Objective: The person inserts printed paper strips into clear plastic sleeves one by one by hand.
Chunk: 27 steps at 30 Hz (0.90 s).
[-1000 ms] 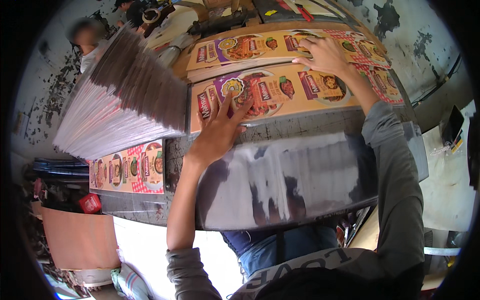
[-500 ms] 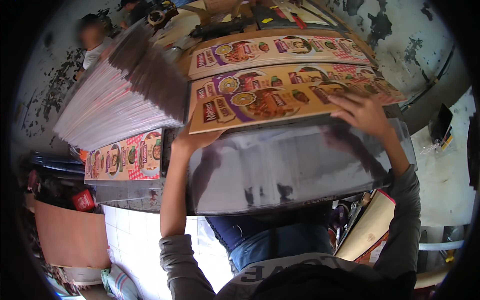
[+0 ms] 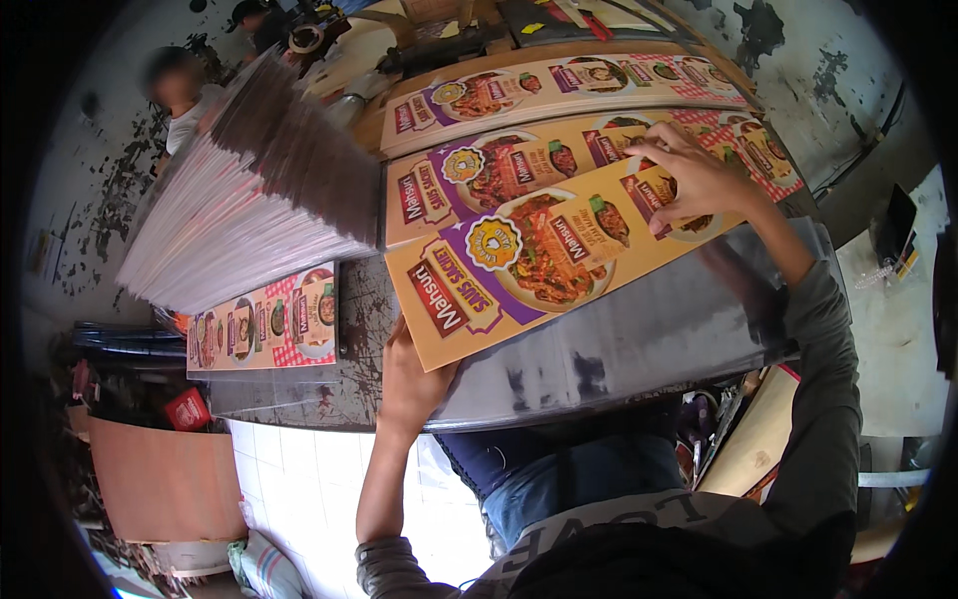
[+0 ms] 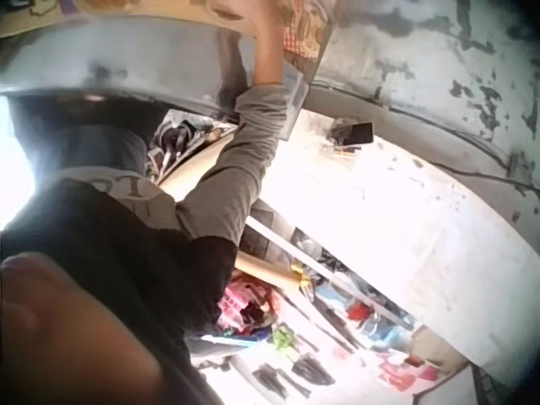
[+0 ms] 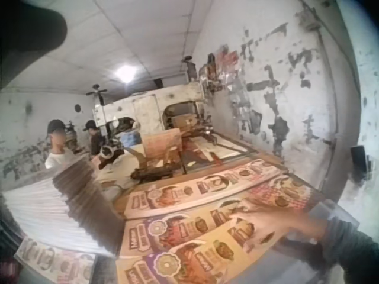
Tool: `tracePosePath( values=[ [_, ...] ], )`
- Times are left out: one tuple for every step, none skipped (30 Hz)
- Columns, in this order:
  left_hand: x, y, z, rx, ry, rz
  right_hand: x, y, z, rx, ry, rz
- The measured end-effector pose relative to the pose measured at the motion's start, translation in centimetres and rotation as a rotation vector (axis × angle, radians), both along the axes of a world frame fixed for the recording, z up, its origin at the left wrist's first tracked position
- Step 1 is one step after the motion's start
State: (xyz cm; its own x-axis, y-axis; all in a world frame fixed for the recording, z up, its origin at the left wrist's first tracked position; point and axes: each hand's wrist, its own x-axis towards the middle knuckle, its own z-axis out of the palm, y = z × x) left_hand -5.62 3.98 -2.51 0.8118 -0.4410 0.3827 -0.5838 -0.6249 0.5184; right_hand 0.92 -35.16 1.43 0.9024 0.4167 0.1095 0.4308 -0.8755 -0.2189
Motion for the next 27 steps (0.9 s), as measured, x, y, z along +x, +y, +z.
tracePosePath(
  values=[
    [-0.1, -0.1, 0.0, 0.021, 0.006, 0.040, 0.3, -0.1, 0.1, 0.013, -0.053, -0.012],
    [-0.1, -0.3, 0.0, 0.040, 0.011, 0.078, 0.6, -0.2, 0.6, 0.010, -0.054, -0.009],
    [0.1, -0.3, -0.5, 0.042, -0.076, 0.108, 0.9, -0.2, 1.5, 0.024, -0.037, -0.069],
    [0.2, -0.2, -0.7, 0.040, -0.077, 0.108, 0.8, -0.2, 2.5, 0.037, -0.021, -0.131],
    [0.3, -0.2, -0.6, 0.035, -0.118, 0.128, 0.4, 0.1, 3.3, 0.113, -0.110, -0.129],
    [0.4, -0.3, -0.8, 0.030, -0.155, 0.143, 0.1, 0.3, 4.3, 0.111, -0.106, -0.137],
    [0.5, -0.3, -0.7, 0.030, -0.153, 0.137, -0.1, 0.8, 5.6, 0.057, -0.125, -0.148],
    [0.5, -0.2, -0.4, 0.068, -0.192, 0.143, -0.4, 1.2, 6.5, 0.004, -0.144, -0.159],
    [0.6, -0.2, -0.1, 0.102, -0.233, 0.148, -0.9, 1.7, 7.1, 0.031, -0.256, -0.144],
    [0.7, -0.3, 0.2, 0.137, -0.274, 0.152, -1.0, 1.9, 7.5, 0.027, -0.257, -0.150],
    [0.5, -0.3, 0.5, 0.146, -0.128, 0.128, -1.1, 2.0, 7.9, 0.061, -0.346, -0.108],
    [0.5, -0.2, 0.6, 0.146, -0.129, 0.123, -1.1, 2.0, 8.3, 0.097, -0.435, -0.063],
    [0.5, -0.2, 0.7, 0.179, -0.233, 0.099, -1.0, 2.1, 8.7, 0.070, -0.452, -0.069],
    [0.4, -0.2, 0.8, 0.213, -0.336, 0.074, -1.2, 2.9, 8.9, 0.071, -0.452, -0.073],
    [0.3, -0.2, 0.8, 0.217, -0.336, 0.076, -1.3, 4.8, 9.1, 0.047, -0.497, -0.069],
    [0.2, -0.5, 0.9, 0.216, -0.360, 0.106, -1.3, 6.2, 9.4, 0.019, -0.542, -0.073],
    [0.1, -0.7, 1.0, 0.216, -0.383, 0.136, -0.9, 7.2, 9.5, 0.020, -0.543, -0.078],
    [0.2, -0.7, 0.8, 0.213, -0.385, 0.128, -0.5, 8.0, 9.6, 0.035, -0.555, -0.027],
    [0.2, -0.5, 0.6, 0.182, -0.413, 0.087, -0.1, 8.9, 9.6, 0.058, -0.567, 0.028],
    [0.2, -0.3, 0.4, 0.151, -0.440, 0.046, 0.1, 10.0, 9.9, 0.064, -0.569, 0.025],
    [0.0, 0.0, 0.3, 0.161, -0.440, 0.049, 0.3, 11.5, 10.1, 0.120, -0.556, 0.079],
    [-0.1, 0.0, 0.2, 0.149, -0.432, 0.065, 0.3, 12.6, 10.5, 0.170, -0.546, 0.124],
    [-0.2, 0.1, 0.2, 0.139, -0.423, 0.082, 0.6, 13.7, 10.7, 0.174, -0.549, 0.119],
    [-0.2, 0.0, 0.4, 0.141, -0.427, 0.078, 0.8, 14.7, 11.0, 0.199, -0.546, 0.148],
    [-0.3, -0.3, 0.6, 0.179, -0.521, 0.109, 1.0, 15.6, 11.2, 0.224, -0.543, 0.176],
    [-0.4, -0.5, 0.9, 0.216, -0.615, 0.140, 1.2, 16.5, 11.3, 0.226, -0.545, 0.172],
    [-0.5, -0.6, 1.0, 0.219, -0.612, 0.138, 1.6, 17.6, 11.2, 0.255, -0.550, 0.187]
  ],
)
